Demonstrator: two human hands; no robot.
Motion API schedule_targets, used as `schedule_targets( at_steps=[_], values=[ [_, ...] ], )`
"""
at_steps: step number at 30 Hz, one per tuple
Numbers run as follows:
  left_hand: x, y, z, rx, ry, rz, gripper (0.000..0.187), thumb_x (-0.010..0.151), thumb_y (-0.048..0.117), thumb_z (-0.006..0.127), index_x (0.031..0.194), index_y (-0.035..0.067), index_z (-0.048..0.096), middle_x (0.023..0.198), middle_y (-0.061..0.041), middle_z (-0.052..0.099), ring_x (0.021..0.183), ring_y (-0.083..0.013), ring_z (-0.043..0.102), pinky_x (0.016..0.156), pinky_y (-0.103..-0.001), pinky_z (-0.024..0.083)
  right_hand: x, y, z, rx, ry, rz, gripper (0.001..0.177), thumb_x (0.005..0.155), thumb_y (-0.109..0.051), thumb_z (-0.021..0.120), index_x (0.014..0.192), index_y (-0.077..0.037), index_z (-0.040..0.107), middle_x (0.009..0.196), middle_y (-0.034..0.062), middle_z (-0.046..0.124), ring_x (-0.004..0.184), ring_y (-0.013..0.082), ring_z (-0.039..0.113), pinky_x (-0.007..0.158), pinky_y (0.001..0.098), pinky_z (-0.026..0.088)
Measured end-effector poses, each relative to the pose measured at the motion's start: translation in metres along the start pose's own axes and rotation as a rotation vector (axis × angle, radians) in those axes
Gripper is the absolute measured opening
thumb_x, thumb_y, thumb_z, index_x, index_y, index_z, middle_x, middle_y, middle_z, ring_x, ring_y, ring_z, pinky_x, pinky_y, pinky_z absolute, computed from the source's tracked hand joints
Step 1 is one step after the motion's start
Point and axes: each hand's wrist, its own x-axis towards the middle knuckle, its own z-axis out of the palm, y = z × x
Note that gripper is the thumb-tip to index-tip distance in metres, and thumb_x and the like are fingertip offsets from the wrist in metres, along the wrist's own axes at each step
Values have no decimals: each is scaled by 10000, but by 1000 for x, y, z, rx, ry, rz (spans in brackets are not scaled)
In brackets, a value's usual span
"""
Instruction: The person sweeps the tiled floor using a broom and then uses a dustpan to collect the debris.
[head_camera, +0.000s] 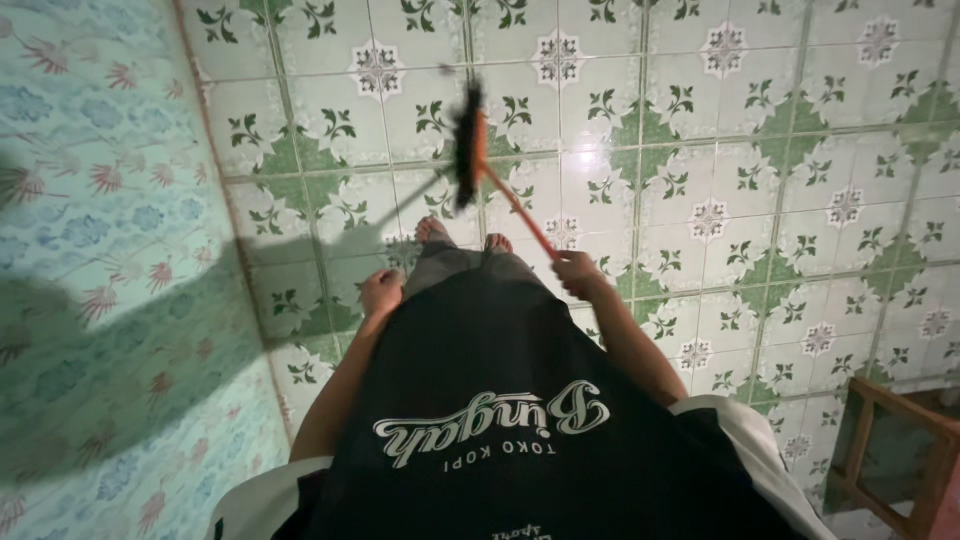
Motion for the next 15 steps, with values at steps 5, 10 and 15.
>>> schedule_targets(
  at_steps=[5, 10, 15],
  values=[
    [23, 9, 5, -248, -160, -192, 332, 917, 359, 674, 903, 38, 756, 722, -89, 739, 670, -205, 735, 666, -358, 555, -6, -3, -49, -26, 73, -29, 325, 942, -208, 631, 1202, -39, 727, 642, 42, 543, 443, 163, 475, 360, 354, 381],
    [18, 1, -2, -229, -160, -184, 336, 898, 363, 659, 959, 53, 771, 749, -96, 749, 686, -208, 751, 689, -357, 573, 6, -27, -62, -233, 260, 74, 311, 932, -173, 573, 1202, -92, 704, 632, 86, 582, 452, 195, 521, 395, 370, 421],
    [0, -19, -24, 26, -82, -95, 386, 922, 394, 640, 991, 49, 797, 875, -124, 757, 825, -305, 703, 745, -435, 550, -6, -42, -46, -445, 344, -38, 341, 931, -102, 529, 1206, 3, 701, 686, 144, 680, 462, 223, 635, 410, 370, 515]
  ],
)
